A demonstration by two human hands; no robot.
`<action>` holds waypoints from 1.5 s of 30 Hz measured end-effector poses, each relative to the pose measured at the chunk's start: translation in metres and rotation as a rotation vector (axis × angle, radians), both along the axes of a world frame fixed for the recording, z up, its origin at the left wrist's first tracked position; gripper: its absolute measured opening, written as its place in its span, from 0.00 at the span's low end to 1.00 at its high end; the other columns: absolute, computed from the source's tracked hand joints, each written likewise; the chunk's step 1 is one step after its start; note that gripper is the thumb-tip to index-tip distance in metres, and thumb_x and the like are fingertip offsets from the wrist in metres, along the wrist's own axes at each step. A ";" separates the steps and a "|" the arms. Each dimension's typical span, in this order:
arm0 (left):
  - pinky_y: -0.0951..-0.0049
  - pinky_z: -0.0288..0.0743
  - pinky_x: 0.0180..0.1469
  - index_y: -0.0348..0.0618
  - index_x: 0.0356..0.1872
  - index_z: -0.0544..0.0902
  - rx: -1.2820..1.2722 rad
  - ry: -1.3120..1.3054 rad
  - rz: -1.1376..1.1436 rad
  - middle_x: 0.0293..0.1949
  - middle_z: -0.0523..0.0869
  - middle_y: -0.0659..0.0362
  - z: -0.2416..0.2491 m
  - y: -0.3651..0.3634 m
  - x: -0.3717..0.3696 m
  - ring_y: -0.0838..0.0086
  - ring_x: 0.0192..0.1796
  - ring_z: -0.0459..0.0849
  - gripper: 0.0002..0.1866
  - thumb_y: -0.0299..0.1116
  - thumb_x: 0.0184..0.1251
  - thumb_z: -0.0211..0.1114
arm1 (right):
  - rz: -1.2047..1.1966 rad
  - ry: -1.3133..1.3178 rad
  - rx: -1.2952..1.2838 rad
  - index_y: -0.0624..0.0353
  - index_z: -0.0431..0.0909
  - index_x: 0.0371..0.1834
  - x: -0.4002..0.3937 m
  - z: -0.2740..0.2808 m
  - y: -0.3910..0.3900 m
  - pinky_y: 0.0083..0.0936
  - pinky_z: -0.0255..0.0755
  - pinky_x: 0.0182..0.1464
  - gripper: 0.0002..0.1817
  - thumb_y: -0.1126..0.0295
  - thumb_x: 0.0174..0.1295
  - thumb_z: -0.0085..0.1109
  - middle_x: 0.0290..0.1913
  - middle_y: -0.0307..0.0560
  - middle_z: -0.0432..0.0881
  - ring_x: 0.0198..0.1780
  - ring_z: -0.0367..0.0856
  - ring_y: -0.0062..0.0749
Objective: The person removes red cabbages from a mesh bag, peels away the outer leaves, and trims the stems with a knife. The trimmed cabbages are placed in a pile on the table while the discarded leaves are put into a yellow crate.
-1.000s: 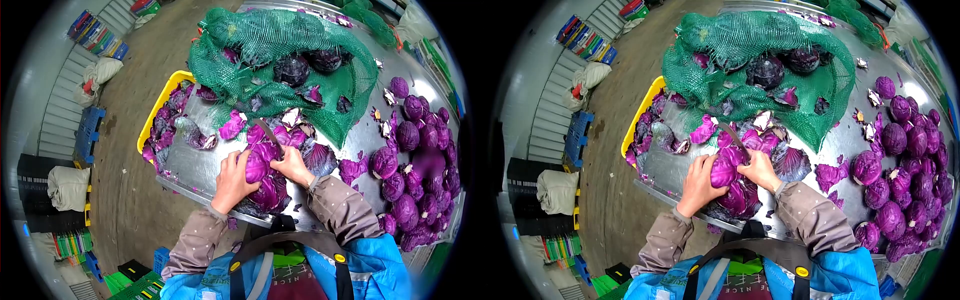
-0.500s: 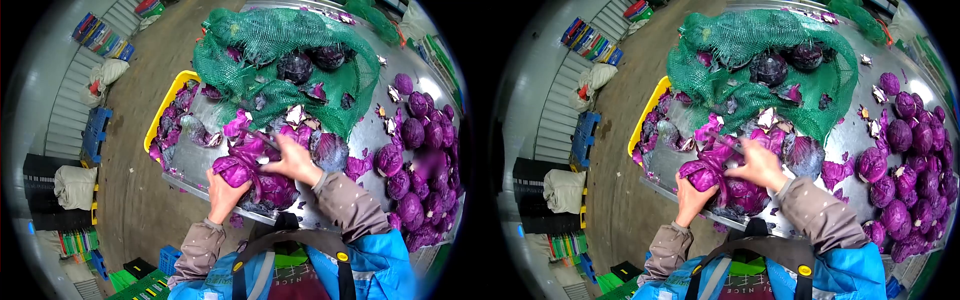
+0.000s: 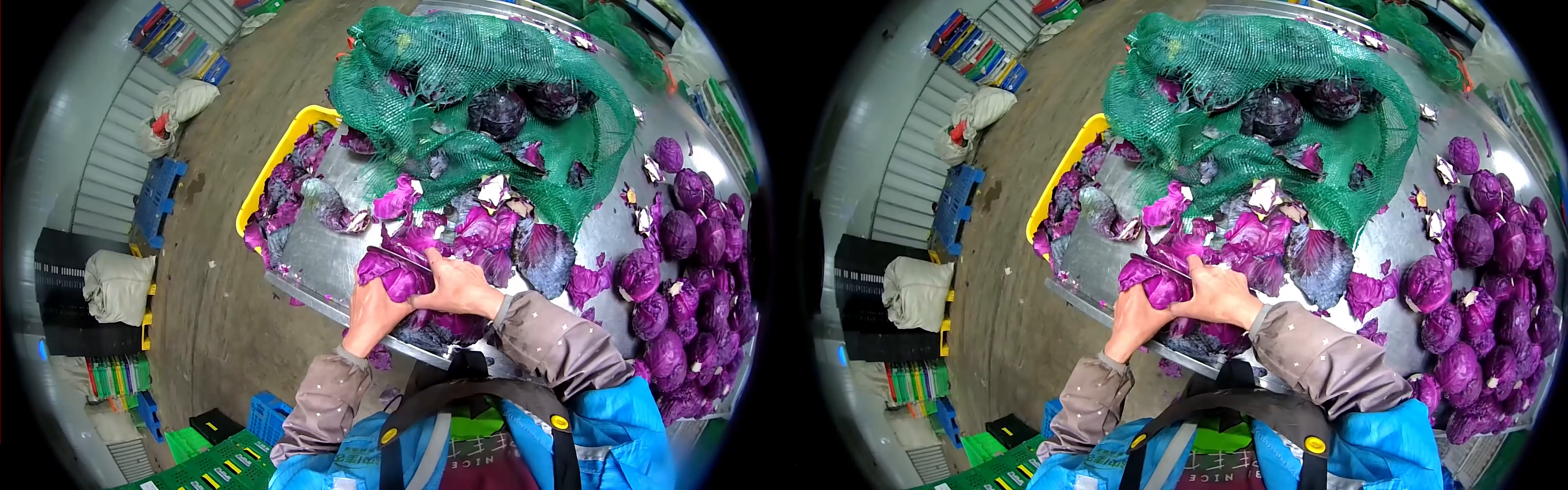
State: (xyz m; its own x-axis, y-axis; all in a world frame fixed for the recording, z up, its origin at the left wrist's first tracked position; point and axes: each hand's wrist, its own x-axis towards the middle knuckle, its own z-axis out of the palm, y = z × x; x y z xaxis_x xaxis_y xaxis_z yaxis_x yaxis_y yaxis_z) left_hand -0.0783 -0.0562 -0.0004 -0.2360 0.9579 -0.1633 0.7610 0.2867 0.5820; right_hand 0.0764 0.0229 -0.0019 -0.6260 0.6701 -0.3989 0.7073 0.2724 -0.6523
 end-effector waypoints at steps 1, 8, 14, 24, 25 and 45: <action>0.55 0.76 0.43 0.41 0.48 0.77 -0.001 -0.001 0.001 0.40 0.84 0.44 0.000 0.000 0.001 0.49 0.42 0.83 0.35 0.49 0.38 0.76 | 0.001 -0.001 -0.001 0.63 0.62 0.60 0.001 0.002 0.000 0.46 0.73 0.46 0.45 0.46 0.41 0.66 0.41 0.62 0.81 0.45 0.81 0.56; 0.57 0.76 0.46 0.39 0.50 0.77 0.139 0.108 -0.047 0.42 0.83 0.45 -0.016 -0.007 -0.004 0.51 0.45 0.82 0.37 0.50 0.38 0.77 | -0.023 0.070 0.140 0.53 0.65 0.60 0.010 -0.023 0.001 0.45 0.72 0.42 0.37 0.60 0.44 0.68 0.34 0.55 0.82 0.41 0.81 0.53; 0.58 0.71 0.55 0.35 0.52 0.73 0.054 -0.074 0.086 0.49 0.78 0.42 -0.012 -0.006 -0.003 0.51 0.53 0.77 0.39 0.46 0.39 0.78 | 0.017 0.090 0.198 0.49 0.76 0.53 0.017 -0.003 0.013 0.41 0.75 0.37 0.28 0.58 0.45 0.65 0.30 0.50 0.83 0.35 0.83 0.47; 0.64 0.70 0.57 0.32 0.54 0.72 0.093 -0.533 0.182 0.49 0.78 0.47 -0.014 -0.001 0.016 0.62 0.53 0.77 0.37 0.40 0.44 0.77 | -0.054 0.228 0.530 0.51 0.71 0.59 0.059 0.007 0.039 0.38 0.77 0.47 0.34 0.54 0.45 0.65 0.55 0.55 0.72 0.45 0.80 0.48; 0.64 0.70 0.57 0.32 0.54 0.72 0.096 -0.535 0.174 0.49 0.78 0.47 -0.017 0.002 0.018 0.62 0.53 0.77 0.37 0.40 0.44 0.77 | -0.055 0.218 0.386 0.53 0.71 0.59 0.053 0.011 0.028 0.39 0.77 0.46 0.35 0.54 0.45 0.65 0.54 0.55 0.72 0.46 0.80 0.48; 0.65 0.72 0.55 0.34 0.51 0.74 0.182 -0.756 0.141 0.45 0.81 0.51 0.004 0.003 0.030 0.63 0.48 0.80 0.33 0.37 0.43 0.77 | -0.077 0.431 0.664 0.57 0.75 0.45 0.046 0.008 0.002 0.36 0.72 0.25 0.18 0.64 0.53 0.63 0.32 0.45 0.78 0.27 0.80 0.42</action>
State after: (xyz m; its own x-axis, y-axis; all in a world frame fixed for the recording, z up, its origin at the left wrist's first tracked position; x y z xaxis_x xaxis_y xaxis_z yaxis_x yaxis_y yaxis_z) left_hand -0.0480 -0.0537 0.0036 -0.2442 0.9544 -0.1716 0.1044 0.2018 0.9738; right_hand 0.1228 0.0253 0.0065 -0.5763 0.7309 0.3657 0.4625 0.6606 -0.5914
